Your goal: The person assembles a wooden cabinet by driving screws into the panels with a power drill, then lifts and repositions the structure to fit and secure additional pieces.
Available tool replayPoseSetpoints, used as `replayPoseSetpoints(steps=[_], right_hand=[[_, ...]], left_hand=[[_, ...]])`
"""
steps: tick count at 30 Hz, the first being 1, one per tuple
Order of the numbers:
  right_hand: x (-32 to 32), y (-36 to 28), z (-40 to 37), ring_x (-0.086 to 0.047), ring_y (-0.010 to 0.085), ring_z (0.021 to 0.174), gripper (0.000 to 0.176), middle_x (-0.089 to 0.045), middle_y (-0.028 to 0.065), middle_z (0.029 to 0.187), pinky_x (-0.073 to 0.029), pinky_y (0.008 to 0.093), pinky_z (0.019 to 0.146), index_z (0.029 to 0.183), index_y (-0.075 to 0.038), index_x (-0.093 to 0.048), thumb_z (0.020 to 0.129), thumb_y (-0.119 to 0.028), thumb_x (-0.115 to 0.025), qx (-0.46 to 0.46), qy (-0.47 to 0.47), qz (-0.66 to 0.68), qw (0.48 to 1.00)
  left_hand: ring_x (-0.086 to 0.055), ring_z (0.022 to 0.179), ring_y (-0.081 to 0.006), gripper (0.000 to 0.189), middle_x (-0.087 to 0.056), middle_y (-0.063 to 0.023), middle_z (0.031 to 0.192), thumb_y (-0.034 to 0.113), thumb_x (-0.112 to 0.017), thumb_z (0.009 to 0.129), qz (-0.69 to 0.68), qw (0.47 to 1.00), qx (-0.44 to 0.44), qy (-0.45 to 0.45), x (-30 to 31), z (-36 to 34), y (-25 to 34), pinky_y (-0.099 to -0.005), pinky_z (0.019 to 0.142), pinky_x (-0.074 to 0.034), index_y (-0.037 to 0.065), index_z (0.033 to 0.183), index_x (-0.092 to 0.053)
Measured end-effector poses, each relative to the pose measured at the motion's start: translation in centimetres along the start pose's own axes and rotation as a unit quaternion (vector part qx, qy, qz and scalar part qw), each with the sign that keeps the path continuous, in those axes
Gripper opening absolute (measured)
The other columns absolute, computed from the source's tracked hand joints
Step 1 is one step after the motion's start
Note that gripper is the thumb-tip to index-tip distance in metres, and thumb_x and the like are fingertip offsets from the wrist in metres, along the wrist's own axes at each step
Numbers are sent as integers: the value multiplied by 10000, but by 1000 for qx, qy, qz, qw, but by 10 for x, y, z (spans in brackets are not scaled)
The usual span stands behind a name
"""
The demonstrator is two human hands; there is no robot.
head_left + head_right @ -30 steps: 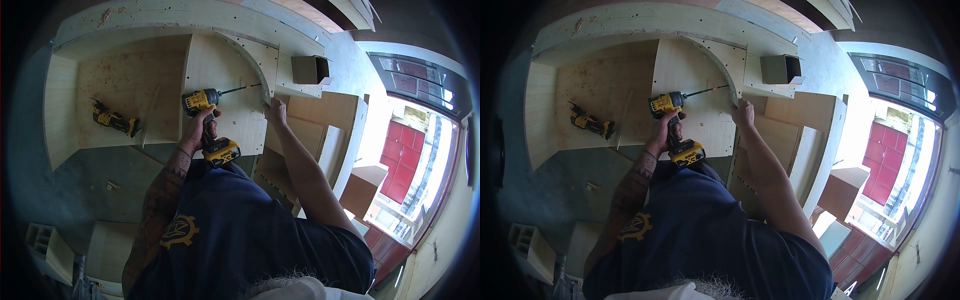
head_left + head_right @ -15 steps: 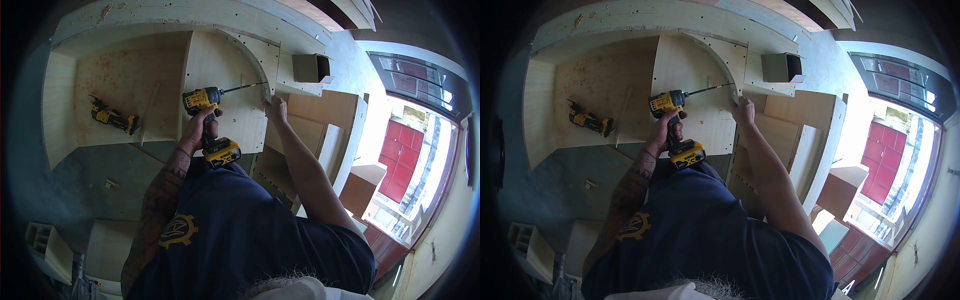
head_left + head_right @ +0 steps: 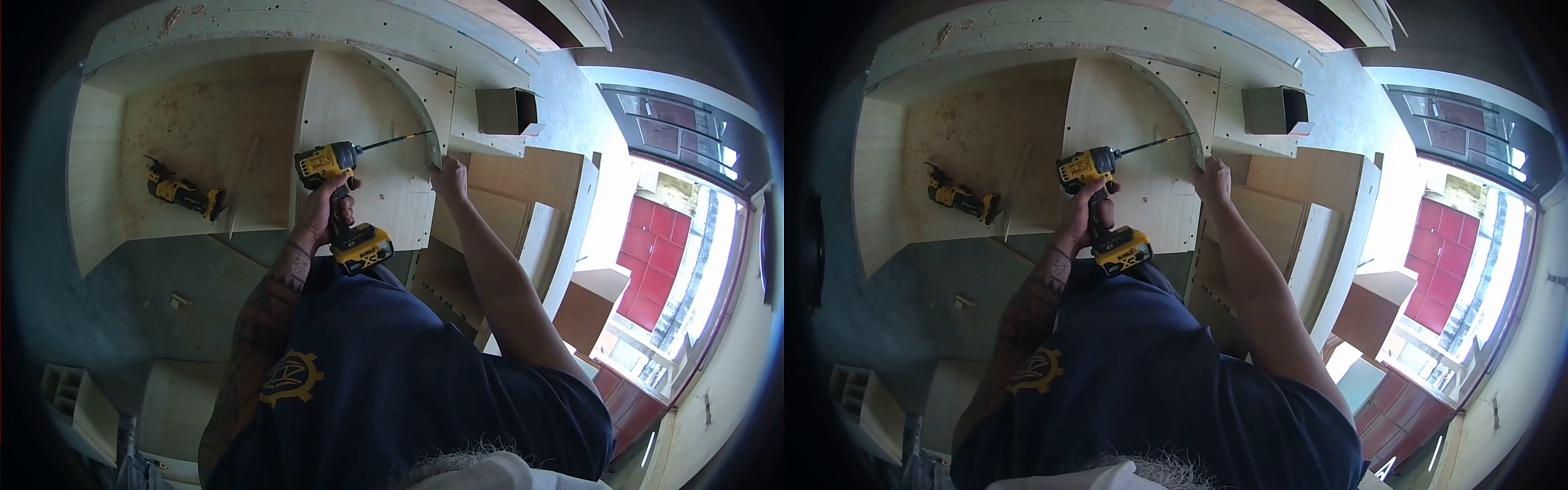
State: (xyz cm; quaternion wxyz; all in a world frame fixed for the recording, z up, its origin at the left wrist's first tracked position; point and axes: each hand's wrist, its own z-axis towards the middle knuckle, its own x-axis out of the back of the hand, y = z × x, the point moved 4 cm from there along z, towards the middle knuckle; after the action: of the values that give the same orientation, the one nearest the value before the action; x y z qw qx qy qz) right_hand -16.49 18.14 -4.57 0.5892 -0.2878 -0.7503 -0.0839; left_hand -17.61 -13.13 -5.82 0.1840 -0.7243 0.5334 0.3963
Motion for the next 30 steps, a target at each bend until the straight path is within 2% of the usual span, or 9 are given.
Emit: replayPoseSetpoints(steps=[13,15,18,26,30], right_hand=[[-1,-5,1,-677,431,927,383,-693,263,942,-527,506,844,944,20,-700,875,-357,-713,27,16,-15,999],[0,-4,2,-685,421,915,380,-698,252,931,-530,503,838,964,4,-706,865,-363,-712,24,19,-18,999],[-1,-3,2,-672,442,914,402,-685,278,927,-529,511,828,906,32,-695,885,-370,-716,16,7,16,1000],[3,-6,0,-669,447,910,315,-678,276,944,-530,505,824,913,36,-690,846,-269,-734,22,5,11,1000],[0,-2,1,-669,446,907,324,-675,273,933,-529,504,818,892,41,-680,845,-274,-738,28,9,18,999]], left_hand=[[-430,477,-60,413,-439,77,580,468,-659,936,-4,1000,2,1,-1,4,-2,-251,508,-396,89,1097,-620],[-425,477,-60,405,-440,75,580,472,-654,939,-6,1000,18,-6,-4,5,-2,-257,513,-392,94,1078,-613],[-405,460,-60,353,-450,65,579,425,-654,951,-29,999,28,4,-4,6,-2,-254,495,-393,84,1024,-600],[-413,466,-73,336,-443,60,577,425,-660,939,-22,999,25,-2,-3,9,-3,-270,500,-394,105,965,-562],[-409,472,-74,334,-439,60,584,428,-656,941,-19,999,26,-4,-4,11,-4,-273,513,-397,111,966,-554]])
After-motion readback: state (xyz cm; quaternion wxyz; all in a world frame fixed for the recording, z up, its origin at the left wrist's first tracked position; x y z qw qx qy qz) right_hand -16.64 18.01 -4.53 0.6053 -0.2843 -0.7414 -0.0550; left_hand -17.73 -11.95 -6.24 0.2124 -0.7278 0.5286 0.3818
